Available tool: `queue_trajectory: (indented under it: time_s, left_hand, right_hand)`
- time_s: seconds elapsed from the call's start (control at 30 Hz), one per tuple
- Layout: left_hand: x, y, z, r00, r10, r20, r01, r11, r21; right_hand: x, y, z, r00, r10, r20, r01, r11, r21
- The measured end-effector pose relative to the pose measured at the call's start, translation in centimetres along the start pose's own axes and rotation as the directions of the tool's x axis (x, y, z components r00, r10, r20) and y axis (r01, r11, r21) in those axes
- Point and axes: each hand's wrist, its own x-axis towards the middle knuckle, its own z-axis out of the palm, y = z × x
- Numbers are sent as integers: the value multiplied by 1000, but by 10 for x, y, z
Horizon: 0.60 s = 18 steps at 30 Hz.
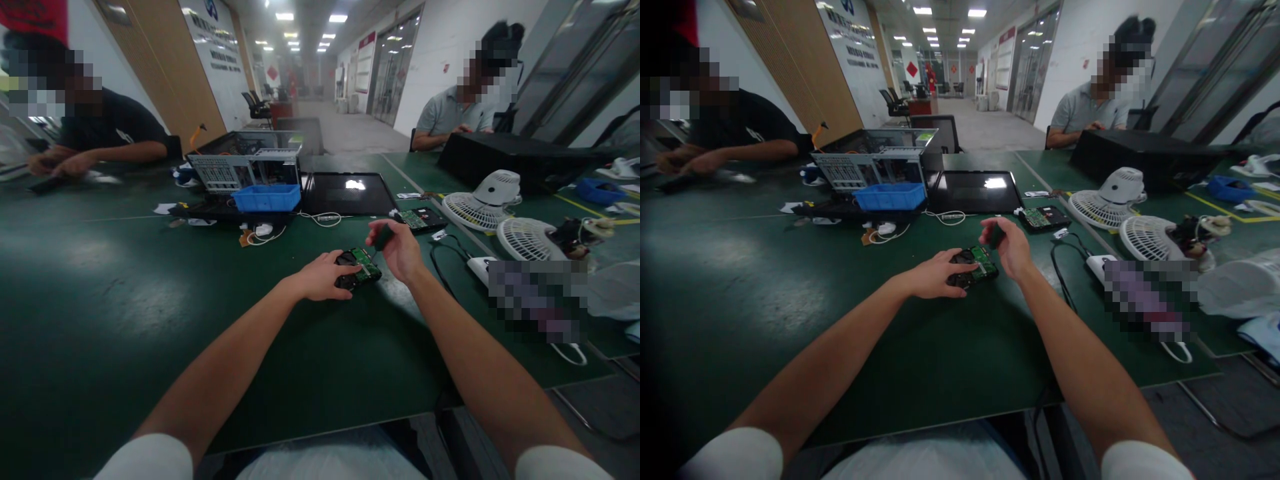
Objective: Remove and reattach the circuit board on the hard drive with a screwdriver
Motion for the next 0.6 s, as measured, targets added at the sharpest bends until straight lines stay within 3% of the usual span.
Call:
queue_trajectory:
  time_s: [0.13, 0.3, 0.6]
  left_hand:
    - [0, 1, -1, 1000, -3, 11, 3, 1000, 9]
    - [0, 1, -1, 1000, -4, 10, 4, 1000, 16]
    - [0, 2, -1, 1000, 0, -2, 0, 1000, 25]
  right_hand:
    - [-3, -1, 4, 1000, 17, 9, -17, 999, -38]
    - [-4, 5, 5, 998, -64, 24, 66, 991, -113]
    - [0, 8, 2, 983, -162, -84, 147, 976, -163]
